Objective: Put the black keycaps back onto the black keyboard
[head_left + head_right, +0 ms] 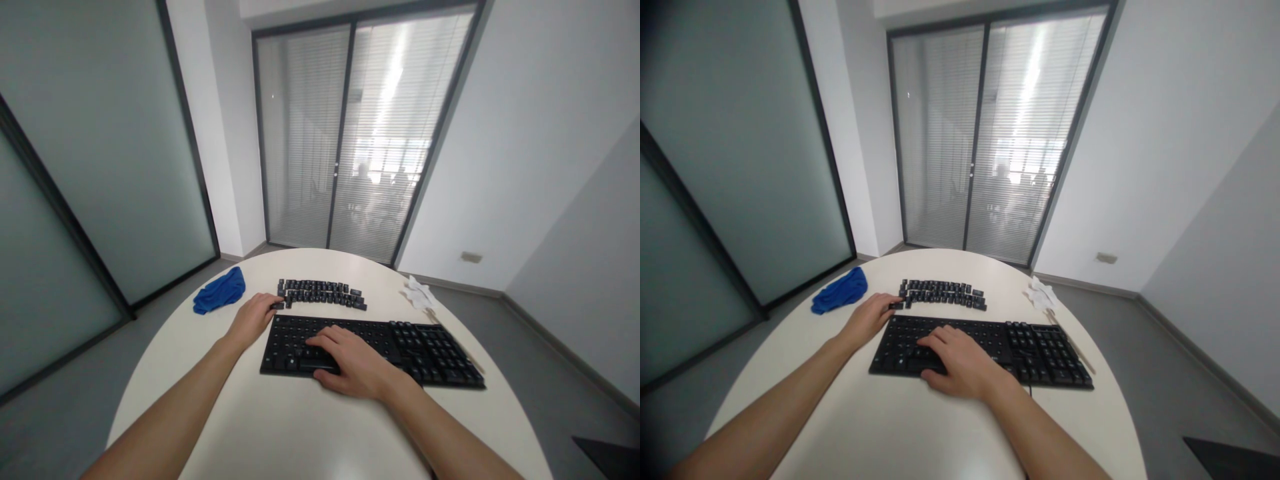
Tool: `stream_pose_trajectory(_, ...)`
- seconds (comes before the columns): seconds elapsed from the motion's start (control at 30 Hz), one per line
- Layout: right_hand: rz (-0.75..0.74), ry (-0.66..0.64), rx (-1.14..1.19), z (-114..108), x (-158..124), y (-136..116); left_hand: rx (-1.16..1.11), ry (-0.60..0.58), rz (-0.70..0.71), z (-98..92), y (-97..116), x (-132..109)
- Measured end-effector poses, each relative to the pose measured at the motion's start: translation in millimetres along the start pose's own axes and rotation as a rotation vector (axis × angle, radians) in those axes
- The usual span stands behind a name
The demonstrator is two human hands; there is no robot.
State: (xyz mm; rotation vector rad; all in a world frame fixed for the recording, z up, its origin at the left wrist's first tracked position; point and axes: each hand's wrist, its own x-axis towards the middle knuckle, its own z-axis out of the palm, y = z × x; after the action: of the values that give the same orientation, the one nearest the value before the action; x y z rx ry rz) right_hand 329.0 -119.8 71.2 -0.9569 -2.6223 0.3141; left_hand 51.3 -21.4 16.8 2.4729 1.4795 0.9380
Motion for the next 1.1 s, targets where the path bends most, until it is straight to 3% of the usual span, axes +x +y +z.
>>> stream_pose_trajectory(0.37,-0.007,-0.008,-0.014,3,0,4,-0.189,0.035,-0.226,-20.6,2,-3)
stream_pose_trajectory(0.47,-0.005,-0.011,-0.017,3,0,5,-0.316,-0.058,-0.230,-29.3,11,-5)
stream_pose_trajectory(0.57,0.003,-0.012,-0.025,4,0,6,-0.546,-0.267,-0.225,-37.5,21,-8)
stream_pose_trajectory(0.73,0.013,-0.013,-0.032,4,0,7,-0.617,-0.508,-0.208,-44.9,25,-13)
stream_pose_trajectory(0.93,0.006,-0.015,-0.024,3,1,7,-0.670,-0.609,-0.211,-49.9,19,-13)
stream_pose_trajectory(1.1,0.004,-0.008,-0.014,4,2,7,-0.663,-0.623,-0.204,-53.4,22,-14)
